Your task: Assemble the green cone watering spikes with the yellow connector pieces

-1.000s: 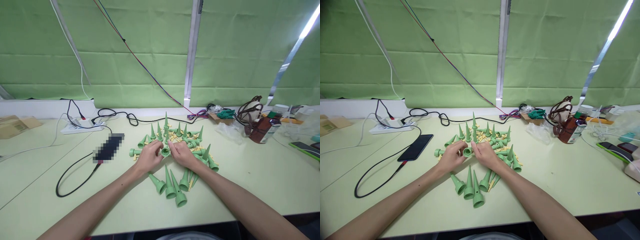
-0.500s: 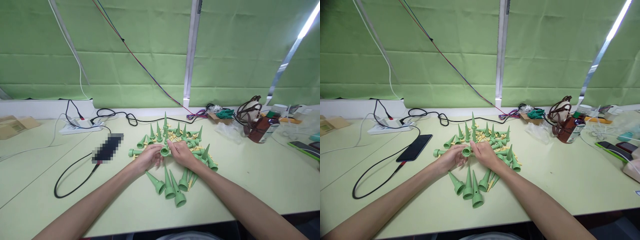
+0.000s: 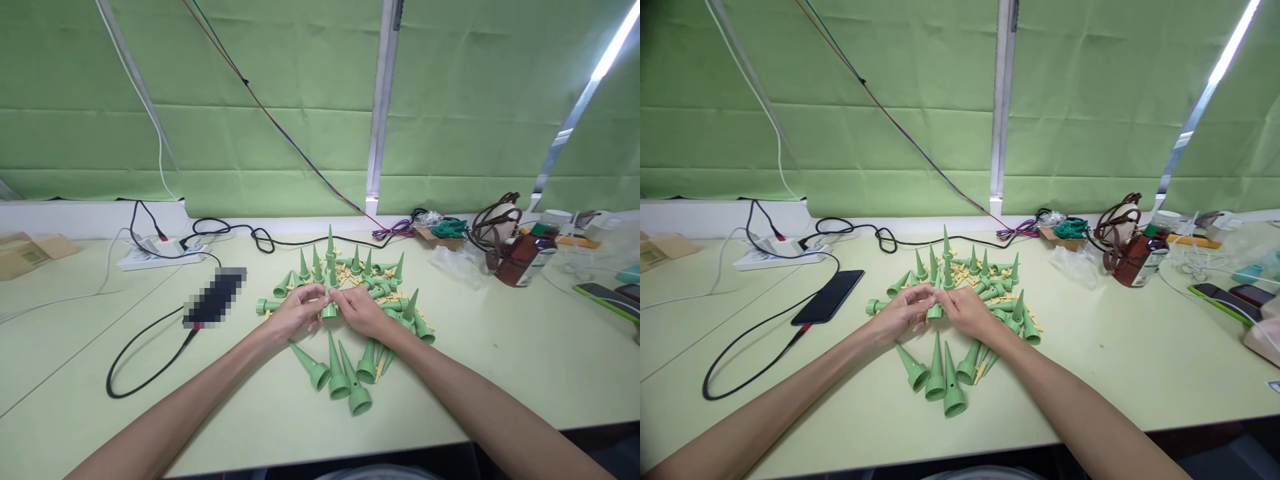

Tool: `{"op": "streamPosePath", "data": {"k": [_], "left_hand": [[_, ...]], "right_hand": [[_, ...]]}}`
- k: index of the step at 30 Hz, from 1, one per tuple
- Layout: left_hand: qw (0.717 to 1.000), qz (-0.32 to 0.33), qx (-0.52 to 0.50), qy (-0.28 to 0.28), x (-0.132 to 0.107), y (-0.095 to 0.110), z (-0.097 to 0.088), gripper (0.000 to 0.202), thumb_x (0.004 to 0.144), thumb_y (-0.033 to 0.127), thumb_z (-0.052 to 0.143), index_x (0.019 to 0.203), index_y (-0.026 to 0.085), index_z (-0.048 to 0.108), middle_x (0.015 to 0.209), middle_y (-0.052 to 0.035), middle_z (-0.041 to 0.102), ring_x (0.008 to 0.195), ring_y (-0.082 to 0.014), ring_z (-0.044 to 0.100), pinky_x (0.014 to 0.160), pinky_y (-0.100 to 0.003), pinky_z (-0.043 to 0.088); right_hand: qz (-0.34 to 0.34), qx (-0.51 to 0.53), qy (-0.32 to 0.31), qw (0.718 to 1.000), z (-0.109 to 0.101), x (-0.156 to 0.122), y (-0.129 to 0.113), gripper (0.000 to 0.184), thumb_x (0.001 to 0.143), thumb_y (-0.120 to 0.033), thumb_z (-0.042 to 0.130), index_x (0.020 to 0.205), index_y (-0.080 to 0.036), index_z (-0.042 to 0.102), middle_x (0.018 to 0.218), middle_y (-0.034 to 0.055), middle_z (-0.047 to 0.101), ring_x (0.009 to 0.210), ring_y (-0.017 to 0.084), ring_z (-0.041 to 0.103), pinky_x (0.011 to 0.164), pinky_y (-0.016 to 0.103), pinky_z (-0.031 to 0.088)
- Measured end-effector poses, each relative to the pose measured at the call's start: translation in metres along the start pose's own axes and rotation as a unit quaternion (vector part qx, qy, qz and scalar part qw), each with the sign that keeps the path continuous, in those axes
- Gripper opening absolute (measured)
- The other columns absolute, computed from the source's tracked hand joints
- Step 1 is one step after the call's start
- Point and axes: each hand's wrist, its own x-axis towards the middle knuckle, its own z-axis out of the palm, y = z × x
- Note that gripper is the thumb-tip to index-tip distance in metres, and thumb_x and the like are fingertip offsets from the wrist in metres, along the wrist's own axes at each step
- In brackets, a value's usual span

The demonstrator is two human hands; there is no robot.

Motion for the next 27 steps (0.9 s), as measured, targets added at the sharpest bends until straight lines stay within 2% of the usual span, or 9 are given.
{"op": "streamPosePath", "data": {"k": [6,17,23,27], "left_hand": [[0.998,0.038,0.053,0.01,-0.001,0.003,0.002,0.033,0.081,0.044,0.071,0.088,0.018,0.052,0.067,0.0063,0.051,0.045,-0.0052,0.049,0.041,-0.017,0.039],[0.988,0.098,0.119,0.015,-0.001,0.003,0.005,0.032,0.084,0.043,0.067,0.086,0.019,0.047,0.071,0.0042,0.056,0.044,-0.0067,0.051,0.04,-0.019,0.038],[0.983,0.097,0.153,0.031,-0.005,0.003,0.01,0.027,0.084,0.04,0.066,0.087,0.022,0.046,0.052,0.0075,0.051,0.041,-0.0098,0.046,0.041,-0.021,0.035],[0.968,0.125,0.21,0.061,-0.008,0.002,0.015,0.023,0.087,0.039,0.063,0.09,0.021,0.049,0.049,0.0078,0.048,0.042,-0.0107,0.045,0.045,-0.022,0.037]], "right_hand": [[-0.001,0.003,-0.004,1.0,-0.001,0.0,-0.001,0.05,0.104,-0.039,0.031,0.057,-0.02,0.033,0.049,-0.0045,0.036,0.046,0.01,0.037,0.054,0.025,0.028],[0.019,0.009,-0.006,1.0,-0.002,0.0,-0.001,0.051,0.104,-0.037,0.03,0.057,-0.02,0.034,0.049,-0.0042,0.037,0.047,0.011,0.037,0.055,0.026,0.028],[0.031,0.001,0.001,1.0,-0.002,0.0,0.0,0.053,0.104,-0.043,0.027,0.056,-0.021,0.031,0.048,-0.0041,0.033,0.046,0.011,0.034,0.051,0.027,0.026],[0.041,-0.006,0.019,0.999,-0.001,0.001,0.0,0.055,0.104,-0.045,0.025,0.054,-0.021,0.028,0.047,-0.0041,0.029,0.046,0.011,0.032,0.049,0.027,0.025]]}}
